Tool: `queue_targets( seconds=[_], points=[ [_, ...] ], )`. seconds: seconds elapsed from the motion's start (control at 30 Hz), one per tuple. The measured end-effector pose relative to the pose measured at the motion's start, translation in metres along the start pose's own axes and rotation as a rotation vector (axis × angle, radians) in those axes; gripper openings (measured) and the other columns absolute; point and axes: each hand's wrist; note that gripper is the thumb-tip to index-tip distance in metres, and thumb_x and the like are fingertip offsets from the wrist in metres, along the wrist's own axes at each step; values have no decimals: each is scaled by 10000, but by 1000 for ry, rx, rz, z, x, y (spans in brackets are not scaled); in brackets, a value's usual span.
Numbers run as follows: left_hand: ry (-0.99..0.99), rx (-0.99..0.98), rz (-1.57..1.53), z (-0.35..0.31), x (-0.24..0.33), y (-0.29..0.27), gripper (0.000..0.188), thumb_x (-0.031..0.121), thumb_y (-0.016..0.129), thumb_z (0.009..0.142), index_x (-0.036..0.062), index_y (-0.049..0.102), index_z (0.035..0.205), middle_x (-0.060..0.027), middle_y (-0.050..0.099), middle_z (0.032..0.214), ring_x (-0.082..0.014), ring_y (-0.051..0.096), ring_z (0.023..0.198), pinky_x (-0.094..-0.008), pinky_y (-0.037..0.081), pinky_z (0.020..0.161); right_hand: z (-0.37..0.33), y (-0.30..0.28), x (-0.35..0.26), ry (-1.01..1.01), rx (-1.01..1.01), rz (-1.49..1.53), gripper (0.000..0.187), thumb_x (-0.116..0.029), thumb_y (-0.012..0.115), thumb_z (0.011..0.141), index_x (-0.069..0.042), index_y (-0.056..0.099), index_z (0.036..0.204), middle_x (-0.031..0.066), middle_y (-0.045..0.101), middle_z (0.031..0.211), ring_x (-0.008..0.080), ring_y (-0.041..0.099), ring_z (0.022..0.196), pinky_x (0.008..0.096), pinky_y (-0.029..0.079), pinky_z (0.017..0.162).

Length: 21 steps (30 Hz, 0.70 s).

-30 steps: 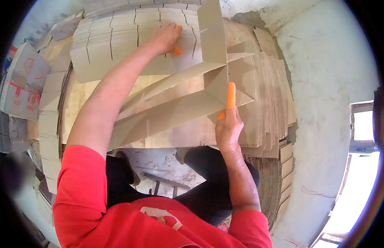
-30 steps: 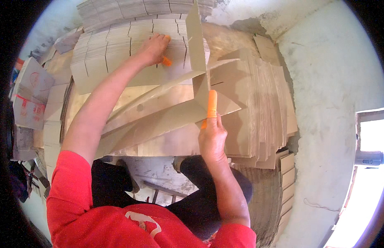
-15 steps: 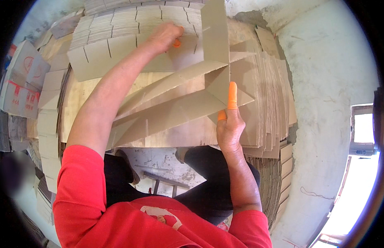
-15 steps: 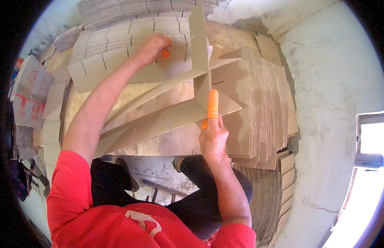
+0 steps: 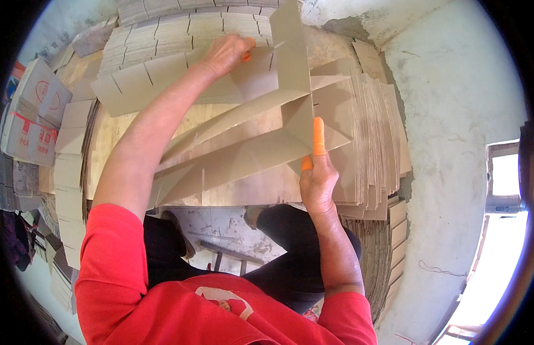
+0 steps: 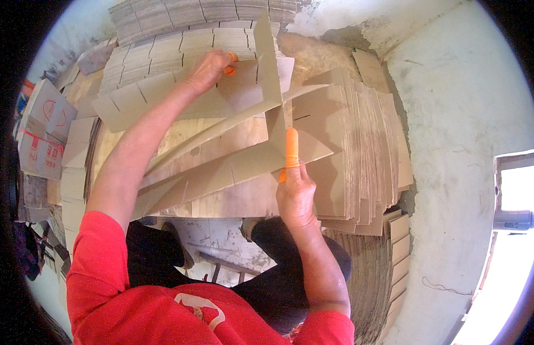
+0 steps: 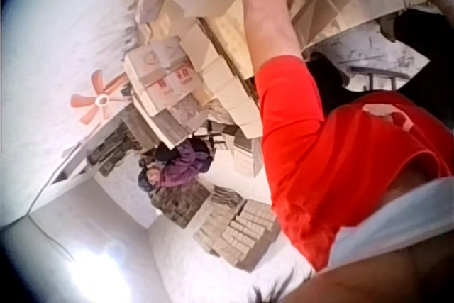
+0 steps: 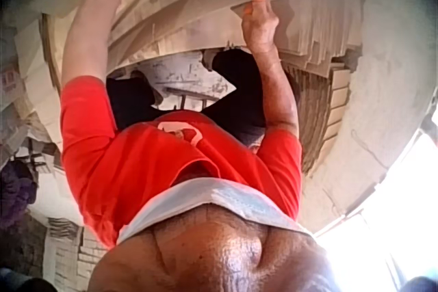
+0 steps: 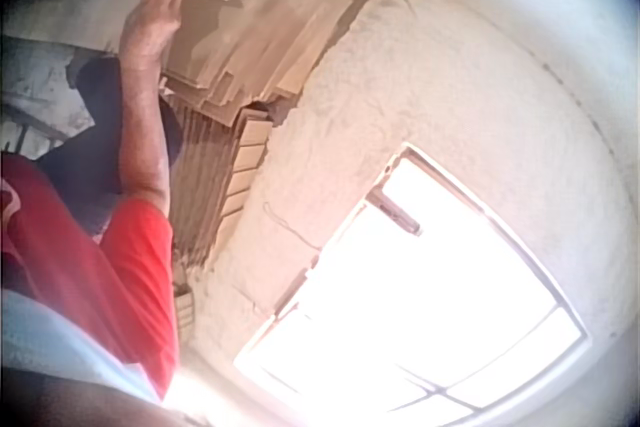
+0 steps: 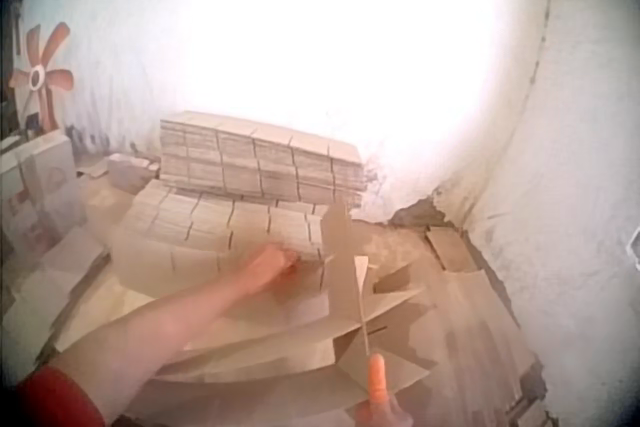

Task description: The person sits on the floor and repeatedly folds pre-cut cardboard sheets into multi-compartment dividers. They insert each folded divider into a larger cardboard structure, stacking them in rows. The process is repeated continuously with new sheets from a nearby stack.

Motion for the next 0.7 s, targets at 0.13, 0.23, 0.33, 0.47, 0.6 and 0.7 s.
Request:
queue_targets(
  seconds=[0.13,0.23,0.33,0.47,0.6,0.7],
  points=[
    [-78,-71,-2,3,17,-17,108,18,602,760,44,521,826,-180,601,694,-371,600,653,-463,470,560,-2,-2,2,2,-27,-25,739,178,473,781,-135,376,1443,96,585,862,130,526,744,199,439,702],
    [16,3,-36,5,20,-24,123,14,601,766,43,502,833,-194,584,685,-383,587,663,-471,453,553,-4,-1,2,11,-49,-31,725,166,486,795,-132,370,1445,115,607,892,158,546,756,216,453,719],
    [82,24,-36,4,22,-28,150,-6,591,757,41,484,851,-192,572,672,-387,574,651,-476,439,541,-6,-4,-3,-5,-59,-12,717,156,495,807,-132,359,1450,138,621,922,186,562,769,235,465,736],
    [8,-123,9,-2,43,-45,155,-20,587,769,23,531,907,-226,609,776,-400,604,714,-471,476,606,-18,-10,-8,-41,-30,-71,712,146,495,813,-124,344,1455,169,623,936,234,582,779,259,477,742],
    [-49,-186,-12,-13,55,-60,126,7,588,789,23,513,889,-215,614,745,-397,606,704,-476,469,588,-36,-18,-21,-3,-101,-51,689,127,499,795,-90,361,1434,214,619,962,318,608,767,331,504,702],
    [-93,-206,-4,-27,61,-65,112,4,582,798,18,506,880,-207,617,723,-400,612,715,-477,472,593,-43,-23,-36,-16,-120,-57,616,88,512,767,-52,428,1361,243,610,984,405,633,742,433,532,620]
  ],
)
Point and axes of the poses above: each hand's wrist, its own z-axis towards the middle knuckle, its own y-axis out of the palm, x = y × z
